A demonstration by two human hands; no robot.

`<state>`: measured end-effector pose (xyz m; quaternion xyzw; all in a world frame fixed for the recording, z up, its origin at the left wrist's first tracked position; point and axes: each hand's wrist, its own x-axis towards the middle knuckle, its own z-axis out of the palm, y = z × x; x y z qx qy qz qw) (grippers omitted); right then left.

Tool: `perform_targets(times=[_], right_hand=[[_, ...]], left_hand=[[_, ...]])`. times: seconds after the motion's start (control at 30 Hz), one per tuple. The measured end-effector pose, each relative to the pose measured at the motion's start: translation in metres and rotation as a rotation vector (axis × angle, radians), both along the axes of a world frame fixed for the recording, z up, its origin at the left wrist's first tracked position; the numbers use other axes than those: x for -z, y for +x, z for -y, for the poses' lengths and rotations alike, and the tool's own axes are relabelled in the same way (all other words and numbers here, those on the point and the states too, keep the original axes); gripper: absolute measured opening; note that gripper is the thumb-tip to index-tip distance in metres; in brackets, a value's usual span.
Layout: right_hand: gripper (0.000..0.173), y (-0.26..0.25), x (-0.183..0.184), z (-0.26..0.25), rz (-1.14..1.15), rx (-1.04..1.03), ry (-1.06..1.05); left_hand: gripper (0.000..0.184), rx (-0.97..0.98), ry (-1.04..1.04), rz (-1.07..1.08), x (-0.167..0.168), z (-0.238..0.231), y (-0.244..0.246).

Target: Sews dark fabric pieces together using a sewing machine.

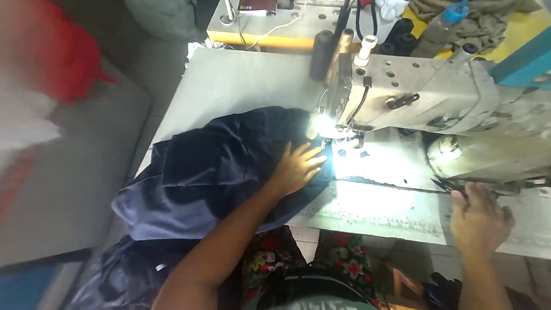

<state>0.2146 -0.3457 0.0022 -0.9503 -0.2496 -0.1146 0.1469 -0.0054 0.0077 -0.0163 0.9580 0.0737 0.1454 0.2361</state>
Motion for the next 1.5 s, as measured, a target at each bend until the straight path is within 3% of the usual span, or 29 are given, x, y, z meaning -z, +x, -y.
perform_targets(times=[1.0, 1.17, 1.27, 1.43, 1.5], right_hand=[[0.061, -0.004, 0.004, -0.002, 0.032, 0.039, -0.003], [0.062, 0.005, -0.028, -0.017, 0.133, 0.116, 0.075], [0.050, -0.028, -0.046, -0.054, 0.181, -0.075, 0.141], [0.017, -0.089, -0.027, -0.147, 0.028, -0.779, 0.039], [0.028, -0.088, -0.010, -0.174, -0.004, -0.942, 0.042]], left_hand=[[0.032, 0.011, 0.009, -0.005, -0.002, 0.003, -0.004], [0.032, 0.015, 0.011, -0.003, 0.000, 0.004, -0.004], [0.031, 0.015, 0.045, 0.034, 0.002, 0.005, -0.005], [0.027, 0.034, 0.027, 0.049, -0.002, 0.004, -0.008], [0.024, 0.021, -0.002, 0.040, -0.005, 0.002, -0.008]])
